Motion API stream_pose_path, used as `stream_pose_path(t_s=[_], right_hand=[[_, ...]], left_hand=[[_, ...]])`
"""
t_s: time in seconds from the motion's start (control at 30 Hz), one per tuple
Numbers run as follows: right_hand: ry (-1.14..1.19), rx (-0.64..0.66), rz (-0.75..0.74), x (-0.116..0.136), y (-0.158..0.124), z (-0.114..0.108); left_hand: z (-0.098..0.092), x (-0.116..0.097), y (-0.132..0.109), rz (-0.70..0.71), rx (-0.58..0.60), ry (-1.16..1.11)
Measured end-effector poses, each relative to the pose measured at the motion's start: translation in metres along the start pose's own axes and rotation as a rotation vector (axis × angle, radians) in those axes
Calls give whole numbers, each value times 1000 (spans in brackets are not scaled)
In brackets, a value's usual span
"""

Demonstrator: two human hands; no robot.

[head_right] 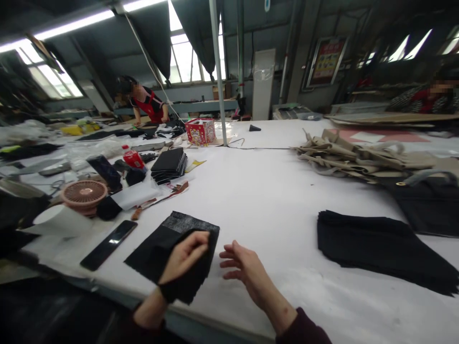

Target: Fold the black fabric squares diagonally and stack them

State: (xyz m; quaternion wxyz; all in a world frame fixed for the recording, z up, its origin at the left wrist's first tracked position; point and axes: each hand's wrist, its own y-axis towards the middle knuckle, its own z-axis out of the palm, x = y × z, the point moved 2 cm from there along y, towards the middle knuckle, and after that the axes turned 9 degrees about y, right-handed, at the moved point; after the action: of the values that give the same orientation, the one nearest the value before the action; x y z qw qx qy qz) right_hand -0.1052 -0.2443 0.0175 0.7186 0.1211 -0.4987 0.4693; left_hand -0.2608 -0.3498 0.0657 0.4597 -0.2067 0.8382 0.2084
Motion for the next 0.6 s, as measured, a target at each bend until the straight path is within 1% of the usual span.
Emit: stream_pose_path(t_s=[0.03,0.07,0.1,0.13,0.17,0.2,0.23,0.27,0.37,0.47,0.53,0.6], right_hand=[[81,-18,45,7,-10,-11],[116,-53,62,13,-20,-24],[114,-100,55,19,-29,-38],[89,-157,34,24,-38,-53],[56,-214,8,28,-45,-69],[25,-255,-9,31,-51,-83],[-2,-283,-11,33,-56,-97],[-22,-306,4,34,-61,-109],[-66,-353,74,34,-70,-135],[-178,-357,93,36,-70,-149],[-378,-350,76,41,-63,-153],[-610,-359,19,46,-50,-155]], left_hand=[[38,-12,-6,114,85,-13],[73,-24,-13,209,148,-31],[102,-34,-20,269,175,-44],[124,-42,-26,317,209,-37],[141,-47,-31,362,239,-14],[151,-50,-33,407,267,28],[156,-49,-32,446,293,91],[157,-46,-29,476,311,173],[150,-25,-12,510,357,455],[147,-3,-2,530,405,629],[151,2,-1,553,417,675],[159,1,-2,576,423,687]])
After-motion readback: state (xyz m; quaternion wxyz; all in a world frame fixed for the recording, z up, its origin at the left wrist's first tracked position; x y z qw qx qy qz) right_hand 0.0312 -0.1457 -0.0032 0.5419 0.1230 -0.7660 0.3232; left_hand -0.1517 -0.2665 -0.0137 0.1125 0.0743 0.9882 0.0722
